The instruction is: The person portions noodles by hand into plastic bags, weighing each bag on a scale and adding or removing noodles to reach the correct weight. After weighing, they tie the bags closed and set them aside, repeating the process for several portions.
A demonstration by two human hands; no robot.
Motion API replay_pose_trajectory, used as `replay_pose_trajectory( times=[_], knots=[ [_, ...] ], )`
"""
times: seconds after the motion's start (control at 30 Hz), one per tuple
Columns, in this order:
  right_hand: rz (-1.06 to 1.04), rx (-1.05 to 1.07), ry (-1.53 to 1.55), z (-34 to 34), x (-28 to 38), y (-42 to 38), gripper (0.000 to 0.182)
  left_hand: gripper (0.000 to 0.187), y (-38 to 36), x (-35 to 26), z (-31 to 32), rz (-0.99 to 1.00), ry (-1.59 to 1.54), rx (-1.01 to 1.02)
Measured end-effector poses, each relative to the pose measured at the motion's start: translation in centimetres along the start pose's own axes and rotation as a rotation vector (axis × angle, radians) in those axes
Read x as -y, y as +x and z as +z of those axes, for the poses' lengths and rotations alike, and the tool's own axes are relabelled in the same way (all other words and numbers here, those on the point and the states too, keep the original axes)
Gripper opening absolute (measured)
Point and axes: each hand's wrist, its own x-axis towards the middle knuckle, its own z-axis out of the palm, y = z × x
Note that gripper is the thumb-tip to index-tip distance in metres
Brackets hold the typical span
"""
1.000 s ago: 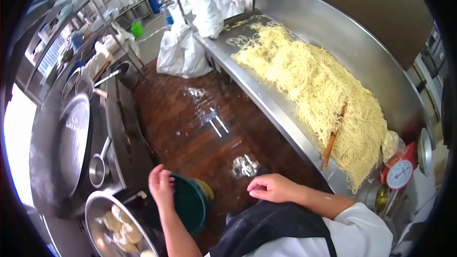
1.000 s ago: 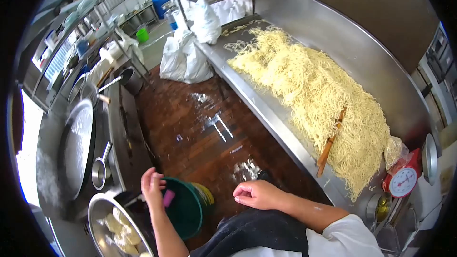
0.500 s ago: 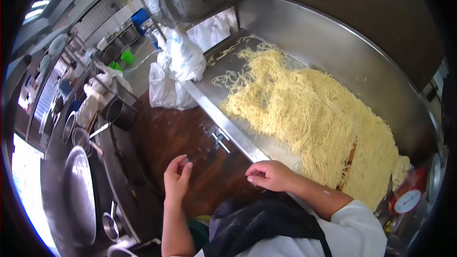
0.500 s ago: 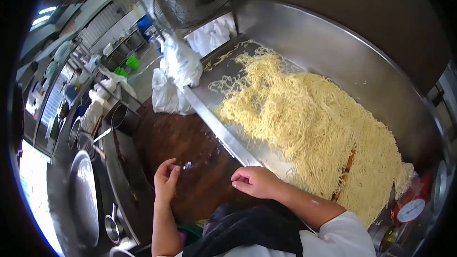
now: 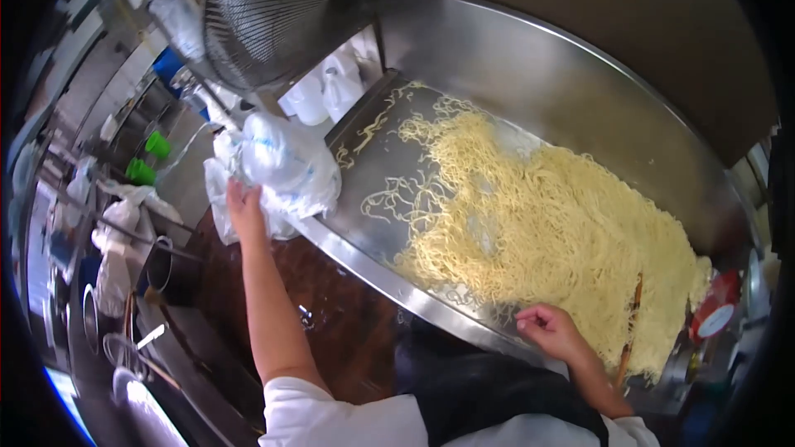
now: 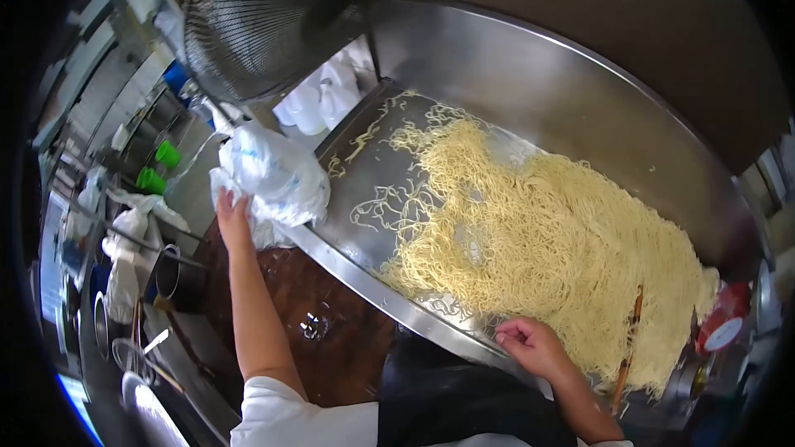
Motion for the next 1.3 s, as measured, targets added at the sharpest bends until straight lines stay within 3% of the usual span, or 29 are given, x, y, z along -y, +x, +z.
replay_pose_trajectory(
  times=[0.07,0.13,0.17,0.2,0.27,0.4,0.47,0.53,0.57,0.6,0.7,0.73,0.8,0.83,0.9,0.93,1.0,1.07,1.13,1.2,1.23,1.27,1.3],
  knots=[
    [0.033,-0.049,-0.028,1.3,2.7,0.6,0.018,0.058,3.5,0.6,0.8,-0.321,-0.188,0.027],
    [0.047,-0.085,-0.073,1.7,4.0,0.8,0.018,0.040,5.4,1.5,0.7,-0.264,-0.168,0.121],
    [0.029,-0.051,-0.091,1.7,4.2,0.8,0.019,0.023,7.3,4.5,0.5,-0.052,-0.168,0.104],
    [0.008,-0.014,-0.108,1.8,4.4,1.0,0.019,0.023,7.7,3.9,1.0,-0.052,-0.175,0.116],
    [0.016,-0.041,-0.117,1.6,4.7,1.4,0.019,0.017,8.1,1.5,0.8,0.152,-0.153,-0.037],
    [0.011,-0.100,-0.083,1.6,4.5,1.7,0.020,0.018,9.0,-0.8,1.3,0.106,-0.154,0.036],
    [-0.014,-0.097,-0.065,1.6,4.0,2.1,0.020,0.023,10.3,1.6,0.6,0.025,-0.101,0.040],
    [-0.032,-0.095,-0.033,1.8,3.7,2.1,0.020,0.025,10.4,1.7,-0.3,-0.058,0.157,0.359],
    [-0.036,-0.068,-0.052,1.8,3.7,2.2,0.019,0.015,10.5,1.9,-0.1,0.025,0.083,0.267],
    [-0.037,-0.038,-0.077,1.8,3.7,2.2,0.019,0.015,10.8,1.1,-0.1,0.031,0.081,0.266],
    [-0.043,-0.016,-0.094,1.4,4.7,2.2,0.020,0.014,11.1,-1.4,0.0,0.282,-0.089,-0.018],
    [-0.045,-0.014,-0.093,1.3,4.8,2.4,0.020,0.014,10.8,-3.1,0.4,0.285,-0.087,-0.019],
    [-0.046,-0.012,-0.111,0.8,5.1,2.8,0.021,0.012,9.1,-8.0,0.7,0.526,-0.312,-0.175],
    [-0.043,-0.015,-0.114,0.7,5.3,3.1,0.021,0.012,7.7,-10.3,0.5,0.522,-0.315,-0.174],
    [-0.238,-0.166,-0.187,0.8,6.2,3.6,0.022,0.009,4.0,-14.8,0.5,0.487,-0.370,0.036],
    [-0.372,-0.196,-0.214,0.9,7.5,3.8,0.027,0.009,1.6,-16.4,0.9,0.475,-0.381,0.047],
    [-0.636,-0.241,-0.346,1.7,11.4,4.4,0.042,0.009,-4.2,-18.7,2.2,0.167,-0.499,0.517],
    [-0.822,-0.256,-0.481,3.4,14.7,4.8,0.059,0.011,-10.7,-18.4,4.9,-0.132,-0.635,0.740],
    [-0.935,-0.271,-0.486,5.6,14.7,5.7,0.067,0.013,-16.2,-17.3,7.9,-0.242,-0.693,0.997],
    [-0.679,-0.157,-0.343,5.8,12.2,6.8,0.053,0.021,-19.4,-17.2,9.0,-0.268,-0.809,1.026],
    [-0.667,-0.166,-0.345,5.5,10.9,7.5,0.053,0.037,-19.2,-16.2,9.7,-0.190,-0.879,0.981],
    [-0.518,-0.155,0.026,5.1,9.8,8.4,0.043,0.050,-19.2,-15.9,9.7,-0.174,-0.955,0.934],
    [-0.355,-0.139,0.394,4.6,9.2,8.9,0.033,0.053,-19.1,-16.2,9.9,-0.070,-0.842,0.911]
  ],
)
